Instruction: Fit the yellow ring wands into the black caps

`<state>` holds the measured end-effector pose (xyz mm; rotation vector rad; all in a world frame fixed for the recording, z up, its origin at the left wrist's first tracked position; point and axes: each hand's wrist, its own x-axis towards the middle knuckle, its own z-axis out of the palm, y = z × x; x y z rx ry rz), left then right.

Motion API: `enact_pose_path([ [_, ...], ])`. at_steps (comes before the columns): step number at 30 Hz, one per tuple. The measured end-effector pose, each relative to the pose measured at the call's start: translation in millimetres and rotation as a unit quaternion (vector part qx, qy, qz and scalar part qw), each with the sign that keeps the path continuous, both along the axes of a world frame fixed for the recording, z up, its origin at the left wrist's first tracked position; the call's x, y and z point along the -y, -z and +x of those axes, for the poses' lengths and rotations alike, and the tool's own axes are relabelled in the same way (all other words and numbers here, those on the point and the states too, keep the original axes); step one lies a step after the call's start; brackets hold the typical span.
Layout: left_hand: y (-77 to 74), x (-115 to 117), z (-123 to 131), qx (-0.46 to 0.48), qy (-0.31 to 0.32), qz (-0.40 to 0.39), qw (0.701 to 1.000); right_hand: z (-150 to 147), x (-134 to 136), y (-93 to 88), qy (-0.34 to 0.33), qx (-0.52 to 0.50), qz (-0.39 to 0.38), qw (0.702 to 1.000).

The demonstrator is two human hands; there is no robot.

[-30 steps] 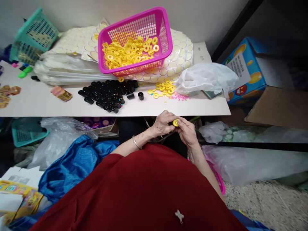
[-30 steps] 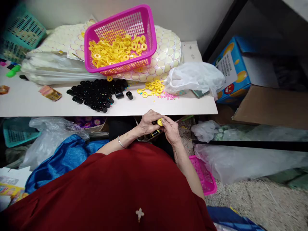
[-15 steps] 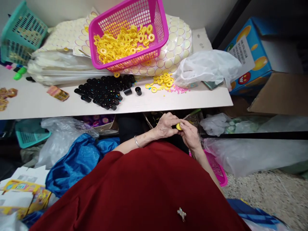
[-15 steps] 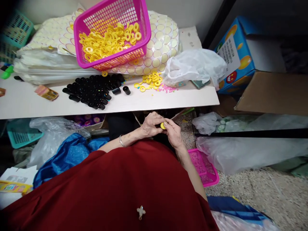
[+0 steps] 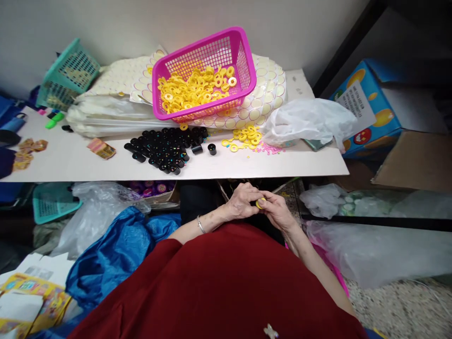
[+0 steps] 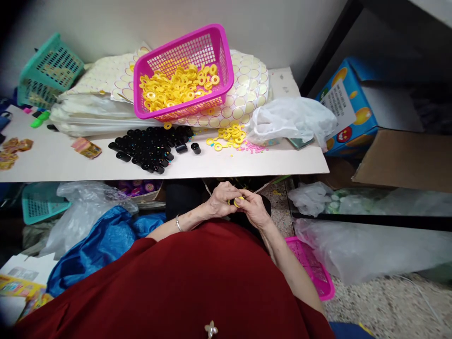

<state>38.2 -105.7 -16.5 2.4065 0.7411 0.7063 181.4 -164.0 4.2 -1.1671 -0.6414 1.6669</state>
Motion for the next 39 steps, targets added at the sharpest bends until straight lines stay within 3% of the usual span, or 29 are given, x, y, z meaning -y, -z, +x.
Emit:
enact_pose_path([
  [4, 6.9, -14.3, -11.6, 0.002, 0.012, -0.052, 0.999, -13.5, -9.3, 20.4, 0.01, 0.058, -0.011, 0.998],
  [6, 2.3, -27.6, -24.8, 0.01, 0.036, -0.074, 0.997, -18.1, -19.7, 30.6, -0.022, 0.172, 0.023, 0.985],
  [7, -1.4, -35.5, -32.9, 0.021, 0.039, -0.079, 0.996, -20.0, -26.4, 34.9, -0.054, 0.258, 0.044, 0.964],
  [8, -5.2, -43.8, -41.5, 0.038, 0.027, -0.08, 0.996, -21.7, -34.0, 38.5, -0.097, 0.353, 0.06, 0.929],
  [10, -11.5, -61.1, -57.7, 0.08, -0.057, -0.073, 0.992, -25.3, -49.9, 43.9, -0.212, 0.528, 0.058, 0.82],
  [12, -14.0, -77.9, -69.3, 0.11, -0.196, -0.062, 0.972, -29.6, -64.3, 47.7, -0.312, 0.617, 0.028, 0.722],
  [13, -13.7, -85.7, -72.8, 0.117, -0.268, -0.057, 0.955, -31.8, -70.1, 49.2, -0.344, 0.633, 0.018, 0.694],
  [16, -8.6, -105.2, -75.7, 0.111, -0.412, -0.052, 0.903, -36.1, -80.8, 53.3, -0.371, 0.638, 0.019, 0.674],
  [21, 2.1, -119.7, -66.8, 0.106, -0.443, -0.051, 0.889, -34.1, -83.7, 57.3, -0.381, 0.646, 0.024, 0.661],
  [23, 3.7, -118.9, -62.4, 0.116, -0.448, -0.053, 0.885, -32.0, -83.6, 57.7, -0.368, 0.636, 0.028, 0.678],
  [25, 2.8, -113.6, -59.4, 0.132, -0.458, -0.054, 0.877, -30.6, -82.7, 57.3, -0.329, 0.553, 0.063, 0.762],
  [28, -2.5, -95.6, -60.0, 0.155, -0.46, -0.051, 0.873, -31.7, -75.9, 52.5, -0.239, 0.302, 0.09, 0.919],
  [30, -7.3, -78.2, -63.8, 0.161, -0.398, -0.067, 0.901, -35.3, -67.0, 44.9, -0.178, 0.175, 0.045, 0.967],
  [33, -13.9, -53.0, -70.7, 0.149, -0.156, -0.12, 0.969, -42.8, -52.8, 28.9, -0.085, 0.072, 0.008, 0.994],
  [35, -15.5, -41.4, -72.7, 0.129, -0.018, -0.147, 0.98, -46.5, -46.6, 19.5, -0.043, 0.05, 0.027, 0.997],
  [37, -13.6, -35.1, -71.3, 0.11, 0.025, -0.167, 0.979, -47.9, -43.4, 13.8, -0.029, 0.059, 0.039, 0.997],
  [39, -9.2, -32.5, -68.0, 0.1, 0.017, -0.181, 0.978, -47.4, -41.5, 11.1, -0.033, 0.07, 0.036, 0.996],
])
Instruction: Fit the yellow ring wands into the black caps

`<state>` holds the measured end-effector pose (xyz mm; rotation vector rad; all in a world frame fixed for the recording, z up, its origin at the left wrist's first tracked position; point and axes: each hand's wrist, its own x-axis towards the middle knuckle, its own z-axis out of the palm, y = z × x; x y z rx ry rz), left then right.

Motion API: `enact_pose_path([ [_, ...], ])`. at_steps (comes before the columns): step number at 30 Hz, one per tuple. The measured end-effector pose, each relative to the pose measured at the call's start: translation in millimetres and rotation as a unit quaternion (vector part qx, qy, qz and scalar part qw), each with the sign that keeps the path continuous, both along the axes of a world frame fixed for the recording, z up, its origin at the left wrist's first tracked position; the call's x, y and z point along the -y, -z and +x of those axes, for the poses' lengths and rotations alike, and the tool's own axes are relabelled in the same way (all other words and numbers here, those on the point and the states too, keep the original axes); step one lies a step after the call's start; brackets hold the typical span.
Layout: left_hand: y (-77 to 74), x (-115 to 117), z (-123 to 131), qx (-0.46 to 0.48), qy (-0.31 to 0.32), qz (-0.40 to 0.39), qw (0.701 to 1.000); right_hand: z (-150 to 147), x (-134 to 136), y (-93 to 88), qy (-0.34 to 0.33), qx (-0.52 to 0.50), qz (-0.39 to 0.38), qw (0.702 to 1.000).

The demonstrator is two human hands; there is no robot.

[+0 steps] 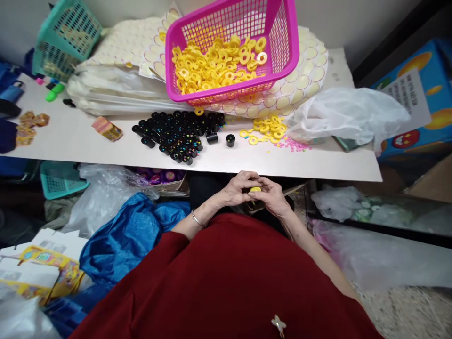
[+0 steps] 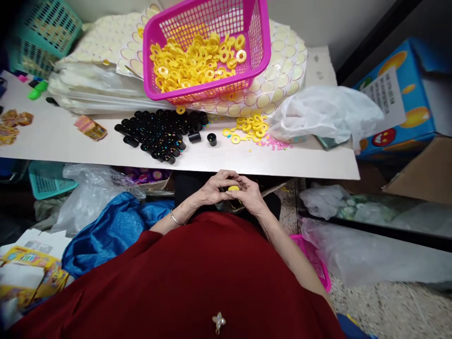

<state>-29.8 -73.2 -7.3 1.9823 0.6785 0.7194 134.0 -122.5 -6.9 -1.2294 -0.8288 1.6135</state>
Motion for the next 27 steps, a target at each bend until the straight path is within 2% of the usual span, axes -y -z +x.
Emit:
enact_pose_path([
  [2, 4.8, 0.6, 3.3, -0.004, -0.003, 0.007, 1.0, 1.1, 1.8, -1.8, -0.003, -0.002, -0.004, 1.0],
  [5, 10.4, 1.0, 5.6, -0.015, 0.008, 0.058, 0.998, 1.7, 4.4, -4.7, -0.015, -0.02, -0.001, 1.0],
  [9, 19.5, 5.2, 5.9, -0.059, 0.0, 0.131, 0.99, -1.5, 9.6, -2.7, -0.067, -0.021, -0.013, 0.997],
  [14, 34.1, 14.0, 4.6, -0.084, -0.018, 0.18, 0.98, -5.1, 12.0, 17.7, -0.074, -0.004, -0.024, 0.997],
  [16, 35.5, 15.9, -2.1, -0.089, -0.034, 0.2, 0.975, -3.3, 3.9, 28.6, -0.094, 0.052, -0.015, 0.994],
  [18, 33.4, 15.8, -15.8, -0.08, -0.1, 0.229, 0.965, 0.0, -10.2, 37.4, -0.138, 0.191, 0.003, 0.972],
  [19, 31.7, 14.6, -25.2, -0.064, -0.172, 0.245, 0.952, 1.7, -18.3, 40.4, -0.167, 0.291, 0.008, 0.942],
  [20, 29.9, 12.3, -35.8, -0.063, -0.278, 0.254, 0.924, 3.3, -26.5, 42.3, -0.197, 0.393, 0.01, 0.898],
  [21, 28.6, 8.7, -47.0, -0.063, -0.397, 0.252, 0.88, 4.5, -34.2, 43.1, -0.251, 0.485, -0.001, 0.838],
  [22, 27.9, 4.0, -58.0, -0.072, -0.482, 0.246, 0.838, 5.2, -40.8, 43.0, -0.303, 0.552, -0.031, 0.776],
  [23, 27.7, -1.6, -68.0, -0.081, -0.545, 0.232, 0.802, 5.4, -46.0, 42.1, -0.312, 0.571, -0.045, 0.758],
  [25, 28.3, -13.1, -83.4, -0.095, -0.625, 0.185, 0.753, 4.8, -52.0, 38.8, -0.321, 0.593, -0.062, 0.736],
  [27, 28.8, -21.6, -91.7, -0.109, -0.655, 0.146, 0.733, 5.5, -52.2, 33.1, -0.325, 0.594, -0.064, 0.733],
])
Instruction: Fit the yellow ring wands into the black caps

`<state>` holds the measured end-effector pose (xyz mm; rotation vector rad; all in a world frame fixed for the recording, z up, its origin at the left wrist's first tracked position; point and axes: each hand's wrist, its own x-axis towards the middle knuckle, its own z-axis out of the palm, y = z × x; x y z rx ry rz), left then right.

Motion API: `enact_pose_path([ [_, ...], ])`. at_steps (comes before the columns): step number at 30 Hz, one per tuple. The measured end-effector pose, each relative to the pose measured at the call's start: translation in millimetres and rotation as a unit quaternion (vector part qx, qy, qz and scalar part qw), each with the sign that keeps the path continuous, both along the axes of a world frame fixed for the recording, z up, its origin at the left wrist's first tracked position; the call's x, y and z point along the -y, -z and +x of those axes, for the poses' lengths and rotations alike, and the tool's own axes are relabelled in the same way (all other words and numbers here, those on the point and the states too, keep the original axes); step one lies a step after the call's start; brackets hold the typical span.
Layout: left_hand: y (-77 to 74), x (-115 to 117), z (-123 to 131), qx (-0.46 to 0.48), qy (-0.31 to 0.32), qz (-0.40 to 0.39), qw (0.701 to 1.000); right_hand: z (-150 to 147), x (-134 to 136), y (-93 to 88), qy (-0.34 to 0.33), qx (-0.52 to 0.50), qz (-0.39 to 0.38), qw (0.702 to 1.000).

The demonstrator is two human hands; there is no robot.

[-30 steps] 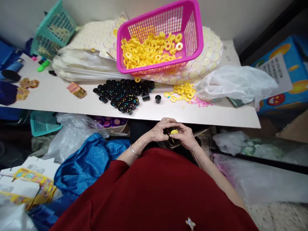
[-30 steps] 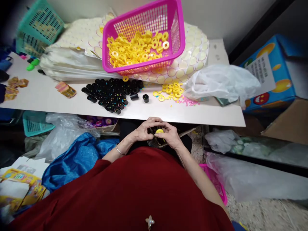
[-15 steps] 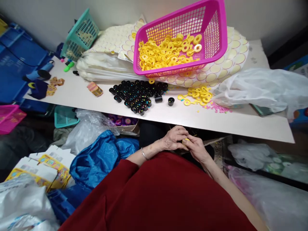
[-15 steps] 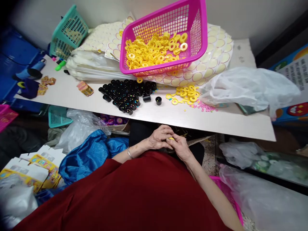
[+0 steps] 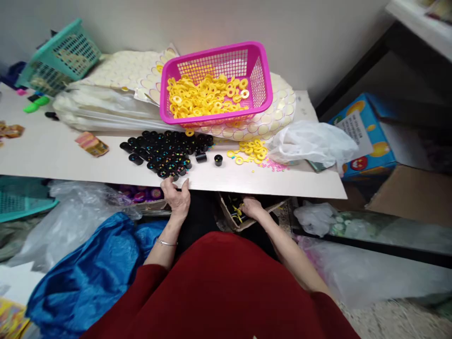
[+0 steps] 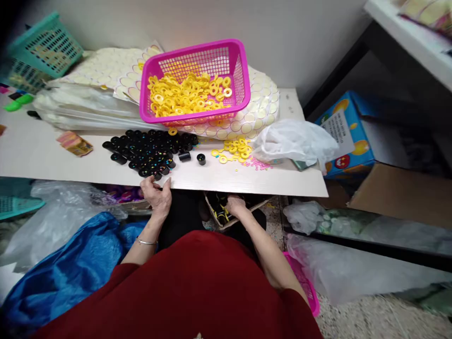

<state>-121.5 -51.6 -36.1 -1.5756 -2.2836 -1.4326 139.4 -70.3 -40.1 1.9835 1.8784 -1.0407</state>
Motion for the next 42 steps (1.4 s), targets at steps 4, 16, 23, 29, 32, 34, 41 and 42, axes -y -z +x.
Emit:
enact_pose_path([
  [4, 0.0, -5.0, -4.8, 0.015, 0.002, -0.016, 1.0, 16.4, 9.9, -18.3, -0.023, -0.054, 0.025, 0.998],
  [16, -7.7, -16.1, -10.4, 0.123, -0.028, -0.03, 0.992, 127.2, -28.3, -47.1, 0.273, -0.088, 0.402, 0.87],
  [23, -12.9, -22.9, -8.7, 0.1, -0.03, -0.015, 0.994, 143.7, -46.8, -35.9, 0.178, 0.04, 0.381, 0.906],
  [29, -22.2, -8.0, 2.3, 0.085, -0.007, 0.019, 0.996, 132.9, -27.2, -27.6, 0.158, 0.031, 0.416, 0.895],
  [32, -22.1, 3.2, 27.0, 0.074, 0.106, 0.041, 0.991, 117.1, -17.4, -28.8, 0.097, -0.024, 0.397, 0.912],
  [34, -19.2, 5.8, 52.1, 0.081, 0.239, 0.019, 0.967, 108.7, -16.4, -30.9, 0.055, -0.073, 0.376, 0.922],
  [41, -15.8, -21.6, 149.5, 0.013, 0.52, -0.057, 0.852, 105.8, -31.6, -37.8, 0.075, -0.125, 0.328, 0.933],
  [42, -16.9, -25.6, 159.3, 0.007, 0.526, -0.07, 0.848, 105.3, -32.4, -38.8, 0.078, -0.118, 0.331, 0.933],
])
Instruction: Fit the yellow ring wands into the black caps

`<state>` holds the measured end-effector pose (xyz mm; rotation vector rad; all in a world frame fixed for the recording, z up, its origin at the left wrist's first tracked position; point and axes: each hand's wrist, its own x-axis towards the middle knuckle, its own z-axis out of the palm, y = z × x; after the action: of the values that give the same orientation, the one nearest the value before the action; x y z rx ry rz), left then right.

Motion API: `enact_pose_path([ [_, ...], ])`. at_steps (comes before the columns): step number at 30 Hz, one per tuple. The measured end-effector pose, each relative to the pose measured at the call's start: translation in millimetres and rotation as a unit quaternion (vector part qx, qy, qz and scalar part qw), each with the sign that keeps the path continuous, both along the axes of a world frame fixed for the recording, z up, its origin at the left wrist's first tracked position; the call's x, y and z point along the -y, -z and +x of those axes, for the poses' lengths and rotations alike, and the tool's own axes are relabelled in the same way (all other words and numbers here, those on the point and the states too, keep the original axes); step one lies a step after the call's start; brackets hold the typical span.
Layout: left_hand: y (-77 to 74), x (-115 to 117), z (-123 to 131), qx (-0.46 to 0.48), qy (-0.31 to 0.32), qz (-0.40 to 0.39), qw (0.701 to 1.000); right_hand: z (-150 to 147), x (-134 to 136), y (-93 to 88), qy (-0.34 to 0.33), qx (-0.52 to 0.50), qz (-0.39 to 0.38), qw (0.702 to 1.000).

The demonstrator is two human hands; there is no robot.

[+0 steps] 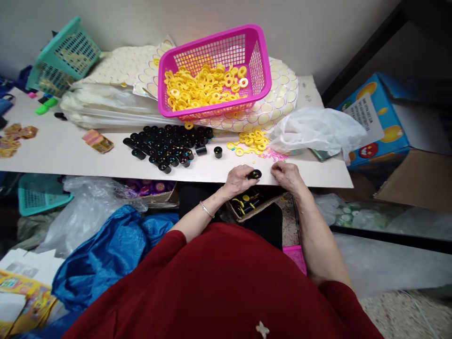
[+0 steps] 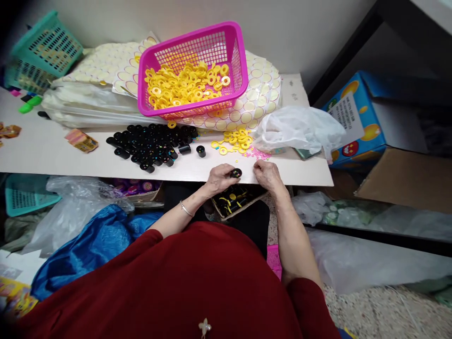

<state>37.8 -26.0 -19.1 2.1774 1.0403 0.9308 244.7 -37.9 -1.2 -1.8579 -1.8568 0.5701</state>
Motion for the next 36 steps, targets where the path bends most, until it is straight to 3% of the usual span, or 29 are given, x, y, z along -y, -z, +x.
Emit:
enact_pose_path([
  [3, -2.3, -6.1, 18.2, -0.025, -0.003, -0.023, 0.999, -5.0, 1.3, -3.0, 0.003, 0.046, 0.01, 0.999],
  [7, -1.5, -6.0, 21.7, -0.029, -0.007, -0.049, 0.998, -12.0, 5.8, -6.1, 0.021, 0.104, 0.007, 0.994],
  [15, -0.5, -6.4, 18.1, 0.008, 0.014, -0.08, 0.997, -1.8, -8.6, -5.7, 0.119, 0.069, -0.043, 0.99],
  [21, -0.1, -6.6, 18.3, -0.002, 0.014, -0.079, 0.997, 4.6, -12.3, -3.5, 0.104, 0.045, -0.045, 0.993],
  [30, -1.1, -6.0, 20.8, -0.029, 0.001, -0.058, 0.998, -6.9, -0.4, -4.8, 0.075, 0.038, 0.027, 0.996],
  [36, 2.2, -5.7, 21.3, -0.035, 0.007, -0.036, 0.999, -23.9, 10.5, -19.8, -0.031, -0.067, 0.091, 0.993],
])
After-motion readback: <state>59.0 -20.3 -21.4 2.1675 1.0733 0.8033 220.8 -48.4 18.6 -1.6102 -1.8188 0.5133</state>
